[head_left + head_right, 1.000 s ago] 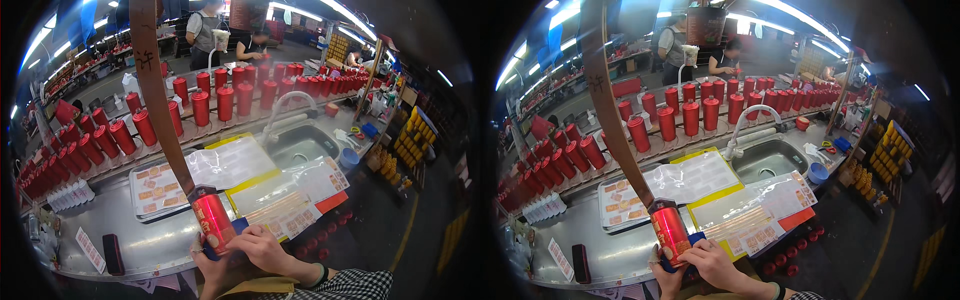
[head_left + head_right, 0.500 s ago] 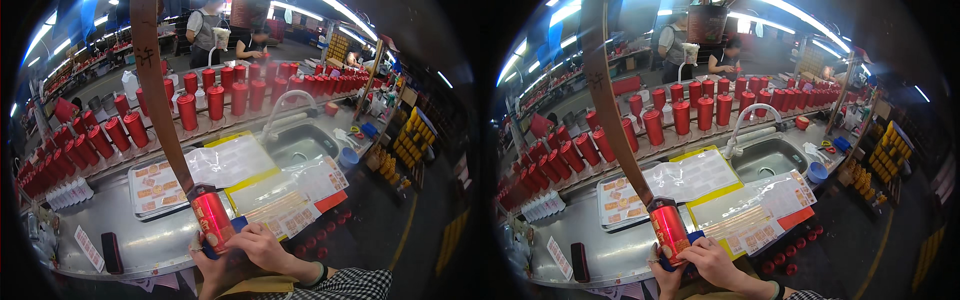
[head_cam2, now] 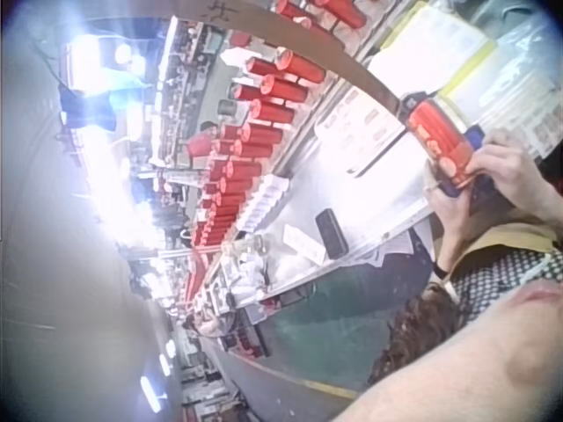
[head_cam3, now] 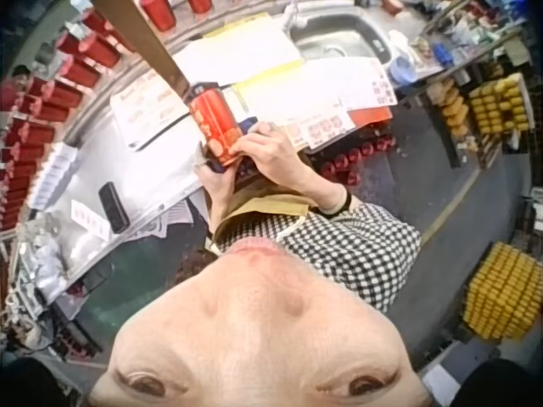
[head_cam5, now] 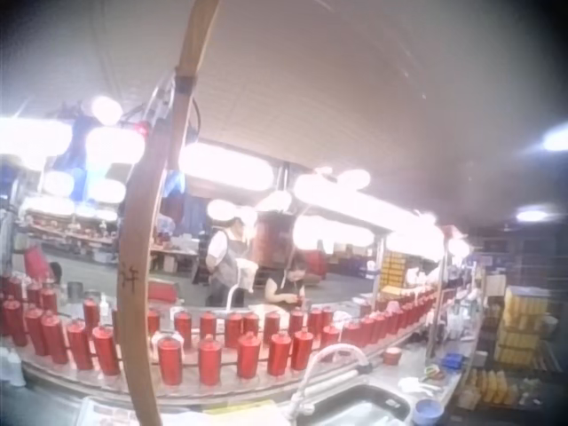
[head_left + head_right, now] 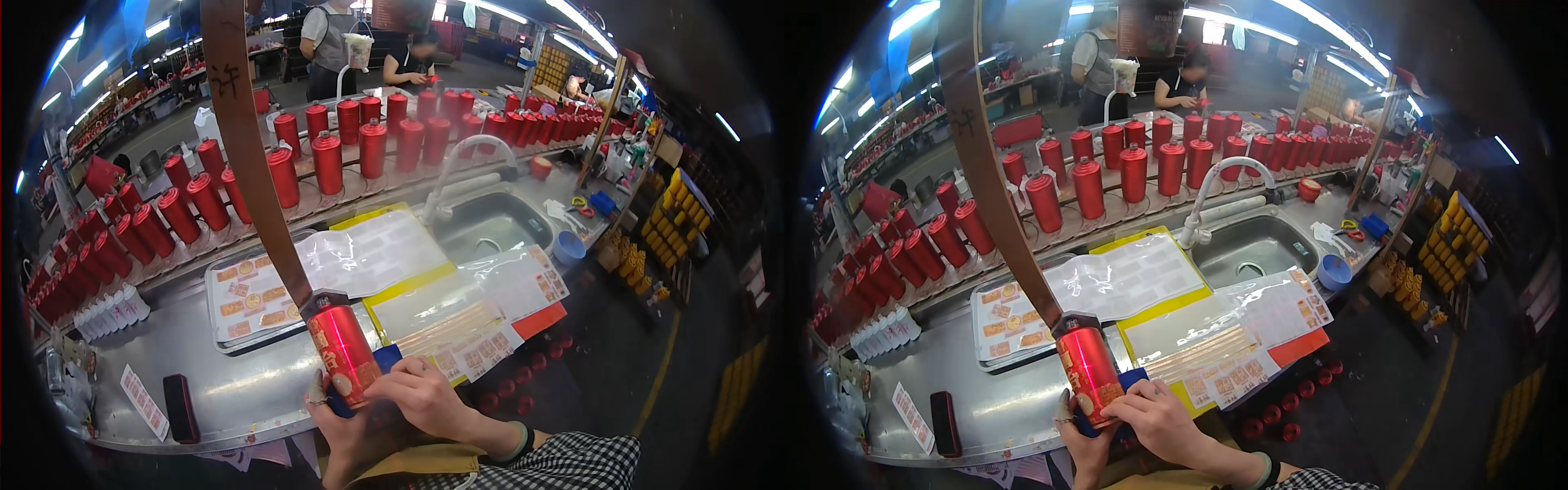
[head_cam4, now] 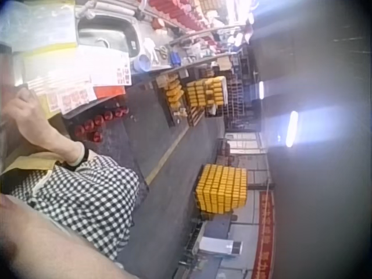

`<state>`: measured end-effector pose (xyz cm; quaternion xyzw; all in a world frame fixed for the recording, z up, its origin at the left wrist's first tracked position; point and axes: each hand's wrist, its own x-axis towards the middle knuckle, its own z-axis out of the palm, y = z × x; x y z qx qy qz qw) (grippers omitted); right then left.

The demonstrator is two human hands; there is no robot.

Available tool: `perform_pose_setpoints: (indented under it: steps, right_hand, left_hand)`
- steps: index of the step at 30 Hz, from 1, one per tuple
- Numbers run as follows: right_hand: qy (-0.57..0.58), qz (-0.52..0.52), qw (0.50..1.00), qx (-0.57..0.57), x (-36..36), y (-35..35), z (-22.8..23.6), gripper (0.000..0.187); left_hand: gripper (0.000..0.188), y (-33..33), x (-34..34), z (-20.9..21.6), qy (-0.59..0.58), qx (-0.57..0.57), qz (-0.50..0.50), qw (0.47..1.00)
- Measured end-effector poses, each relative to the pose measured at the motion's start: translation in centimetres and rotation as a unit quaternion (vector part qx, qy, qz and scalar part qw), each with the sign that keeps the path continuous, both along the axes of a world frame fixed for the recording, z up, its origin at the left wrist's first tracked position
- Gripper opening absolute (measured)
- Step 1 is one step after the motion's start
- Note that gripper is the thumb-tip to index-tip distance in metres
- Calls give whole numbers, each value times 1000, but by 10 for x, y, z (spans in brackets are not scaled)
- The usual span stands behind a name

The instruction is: The recorder applies decorative and functional labels to red canisters on a production line.

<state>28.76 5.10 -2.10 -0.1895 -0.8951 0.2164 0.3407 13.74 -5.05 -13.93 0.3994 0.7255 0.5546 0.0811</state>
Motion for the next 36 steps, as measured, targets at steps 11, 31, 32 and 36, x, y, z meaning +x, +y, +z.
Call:
perform_pose_setpoints:
  steps: [11,31,32,36]
  right_hand:
    - [1,-5,1000,9,-1,0,3,26]
    - [-2,5,1000,30,-4,8,12,27]
    - [10,5,1000,29,-5,6,18,28]
    - [14,57,998,8,-18,7,3,29]
  left_hand:
    - [105,0,-1,0,15,3,-4,1000]
    - [106,6,-1,13,-26,-19,-17,999]
    - [108,3,-1,14,-35,-24,-15,999]
    - [111,-12,-9,-23,-34,13,13,999]
